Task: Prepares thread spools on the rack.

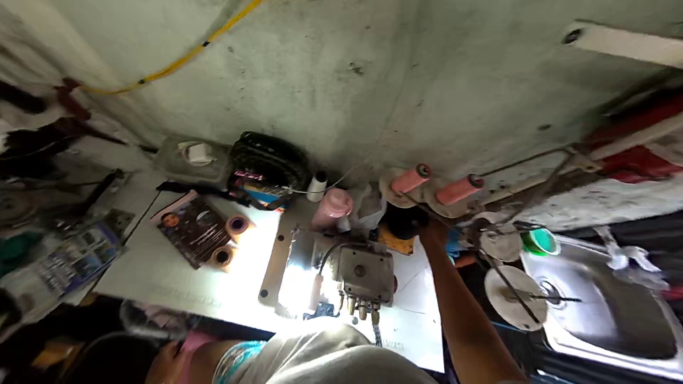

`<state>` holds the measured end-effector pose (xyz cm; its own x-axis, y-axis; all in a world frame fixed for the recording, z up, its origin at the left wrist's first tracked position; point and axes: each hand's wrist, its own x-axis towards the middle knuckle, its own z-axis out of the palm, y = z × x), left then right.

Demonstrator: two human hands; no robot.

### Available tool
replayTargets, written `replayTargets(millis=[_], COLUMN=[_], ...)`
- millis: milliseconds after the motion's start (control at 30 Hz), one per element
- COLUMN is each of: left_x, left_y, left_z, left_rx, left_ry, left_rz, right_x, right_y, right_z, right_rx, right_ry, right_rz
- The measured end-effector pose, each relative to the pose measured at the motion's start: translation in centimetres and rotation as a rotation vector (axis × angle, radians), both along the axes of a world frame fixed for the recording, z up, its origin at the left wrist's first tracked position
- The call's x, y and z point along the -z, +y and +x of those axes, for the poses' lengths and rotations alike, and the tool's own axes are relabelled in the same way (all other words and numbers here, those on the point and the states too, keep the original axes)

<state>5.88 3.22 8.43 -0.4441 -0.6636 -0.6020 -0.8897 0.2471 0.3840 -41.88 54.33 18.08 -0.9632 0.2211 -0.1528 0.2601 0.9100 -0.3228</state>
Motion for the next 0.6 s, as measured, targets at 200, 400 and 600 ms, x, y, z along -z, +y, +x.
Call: replayTargets(millis=[200, 400, 600], left_x=[-2.9, -0.7, -10.0], left_y=[1.9, 3.2, 4.5], left_z=[-10.7, -19.2, -20.4], left_rx=[0.055, -0.003, -0.04], left_ry=[0.39, 0.64, 1.061], left_rz=[-0.262, -0.365, -0.192], right_x=[0.4, 3.0, -5.7], right_y=[0.9, 3.9, 4.8], right_z=[4.1, 16.9, 25.8], right_rx=[0.071, -0.125, -0.557], right_ry=[0.139, -0.118, -0.771], right_rz=[-0.1, -0.197, -0.295])
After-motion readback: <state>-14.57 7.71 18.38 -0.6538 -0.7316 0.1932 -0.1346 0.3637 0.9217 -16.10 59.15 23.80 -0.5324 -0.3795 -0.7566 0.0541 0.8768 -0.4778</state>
